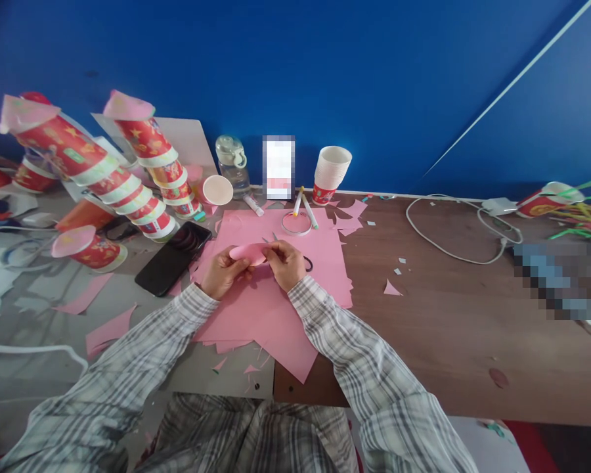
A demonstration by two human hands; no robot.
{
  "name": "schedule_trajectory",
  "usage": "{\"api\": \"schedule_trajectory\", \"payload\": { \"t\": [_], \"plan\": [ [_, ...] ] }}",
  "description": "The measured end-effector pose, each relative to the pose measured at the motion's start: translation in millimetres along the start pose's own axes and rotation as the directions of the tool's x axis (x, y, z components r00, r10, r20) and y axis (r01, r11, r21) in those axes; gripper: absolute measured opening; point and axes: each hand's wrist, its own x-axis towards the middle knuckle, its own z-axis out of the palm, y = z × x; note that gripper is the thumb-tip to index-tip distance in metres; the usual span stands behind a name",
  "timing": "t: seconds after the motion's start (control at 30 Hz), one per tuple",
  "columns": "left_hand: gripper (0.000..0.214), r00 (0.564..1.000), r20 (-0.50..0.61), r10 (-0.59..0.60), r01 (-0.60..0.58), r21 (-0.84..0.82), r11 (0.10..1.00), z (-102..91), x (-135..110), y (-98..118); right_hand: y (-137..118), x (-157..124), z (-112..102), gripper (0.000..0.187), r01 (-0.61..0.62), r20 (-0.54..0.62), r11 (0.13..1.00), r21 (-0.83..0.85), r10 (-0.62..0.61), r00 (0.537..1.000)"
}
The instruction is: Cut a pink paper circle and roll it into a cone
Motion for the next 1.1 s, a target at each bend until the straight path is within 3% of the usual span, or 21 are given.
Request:
{"api": "schedule_trajectory", "payload": {
  "t": [0.17, 0.5, 0.77, 0.97, 1.1],
  "plan": [
    [0.027, 1.0, 0.031, 0.003, -0.006, 0.079, 0.997, 0.2, -1.0, 2.0, -2.8, -2.8, 0.2, 0.05, -0.078, 0.095, 0.995, 0.057, 0.073, 0.993],
    [0.031, 0.999, -0.042, -0.03, 0.039, 0.249, 0.968, -3.3, 0.2, -0.8, -11.0, -7.1, -2.7, 0.066, -0.03, 0.185, 0.996, 0.08, 0.014, 0.983],
    [0.029, 1.0, -0.02, -0.016, 0.02, 0.277, 0.961, -3.9, -0.2, -0.3, -16.7, -7.9, -0.3, 0.048, 0.043, 0.021, 0.985, -0.165, -0.04, 0.999],
    [0.032, 1.0, 0.009, 0.001, -0.003, 0.201, 0.98, -4.2, -0.7, -3.1, -22.6, -6.8, 1.1, 0.057, -0.048, 0.03, 0.995, -0.088, 0.05, 0.998],
    [0.035, 1.0, 0.026, -0.011, 0.005, 0.236, 0.972, -2.2, -0.9, -0.7, -24.6, -6.8, 2.2, 0.063, -0.06, 0.044, 0.996, -0.059, 0.062, 0.997]
  ]
}}
